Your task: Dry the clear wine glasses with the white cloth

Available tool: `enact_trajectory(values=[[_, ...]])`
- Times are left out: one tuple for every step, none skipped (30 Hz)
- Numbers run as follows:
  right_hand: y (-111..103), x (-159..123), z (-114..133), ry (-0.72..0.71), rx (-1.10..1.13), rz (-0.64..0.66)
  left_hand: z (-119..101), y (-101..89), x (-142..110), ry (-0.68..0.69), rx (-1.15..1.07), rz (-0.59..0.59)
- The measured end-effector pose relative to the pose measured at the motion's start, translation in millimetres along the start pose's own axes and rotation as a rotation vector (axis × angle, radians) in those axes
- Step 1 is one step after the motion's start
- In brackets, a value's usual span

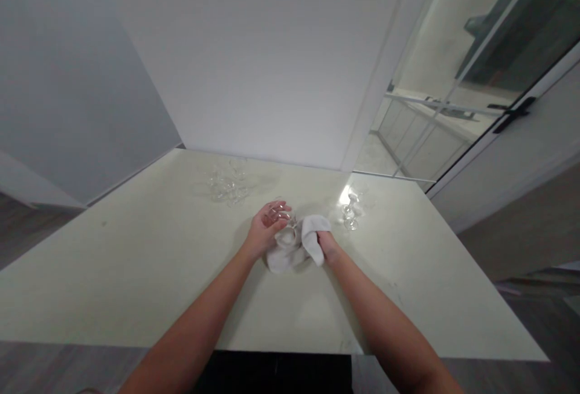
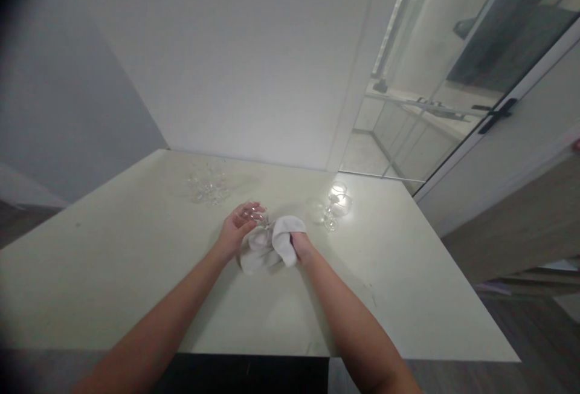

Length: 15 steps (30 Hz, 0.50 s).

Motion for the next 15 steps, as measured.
enact_trajectory(values=[[-4,4,1,0.002,0.074,-0.04,-5,-2.3,0,0.045,0.017,-0.026],[-8,7,2,-0.008,0.147,-0.08,-10,-4.1,-1,0.099,0.041,-0.051],[-12,10,4,-0.036,0.201,-0.116,-16,-5.3,-3,0.163,0.079,-0.073],[-16,13,7,-0.073,0.238,-0.149,-21,-5.4,-6,0.233,0.134,-0.087],[-21,14,9,-0.11,0.264,-0.186,-27,-3.7,-10,0.309,0.21,-0.088],[-24,15,10,-0.132,0.279,-0.217,-31,0.0,-15,0.39,0.308,-0.074],[-26,15,10,-0.136,0.283,-0.233,-35,5.7,-21,0.478,0.419,-0.045],[-25,15,8,-0.122,0.279,-0.228,-37,13.5,-28,0.577,0.532,0.003],[-23,14,6,-0.091,0.265,-0.203,-39,22.9,-36,0.686,0.634,0.067],[-19,12,3,-0.049,0.239,-0.166,-39,32.6,-45,0.798,0.719,0.139],[-15,10,0,-0.001,0.208,-0.12,-39,41.9,-55,0.906,0.781,0.214],[-11,7,-4,0.048,0.175,-0.072,-38,50.0,-64,1.002,0.822,0.286],[-7,3,-7,0.086,0.141,-0.022,-37,56.7,-72,1.08,0.847,0.349],[-5,1,-7,0.098,0.105,0.018,-37,61.8,-79,1.138,0.866,0.397],[-6,-1,-5,0.068,0.06,0.039,-38,65.4,-83,1.178,0.879,0.427]])
Point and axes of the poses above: each hand's wrist, its own x-axis towards the middle knuckle, its own y-axis out of the palm, z = x × y, the point moved 9 cm from there along x, towards the middle knuckle, and after that the axes turned 11 degrees about -z, right-handed, at the moved point
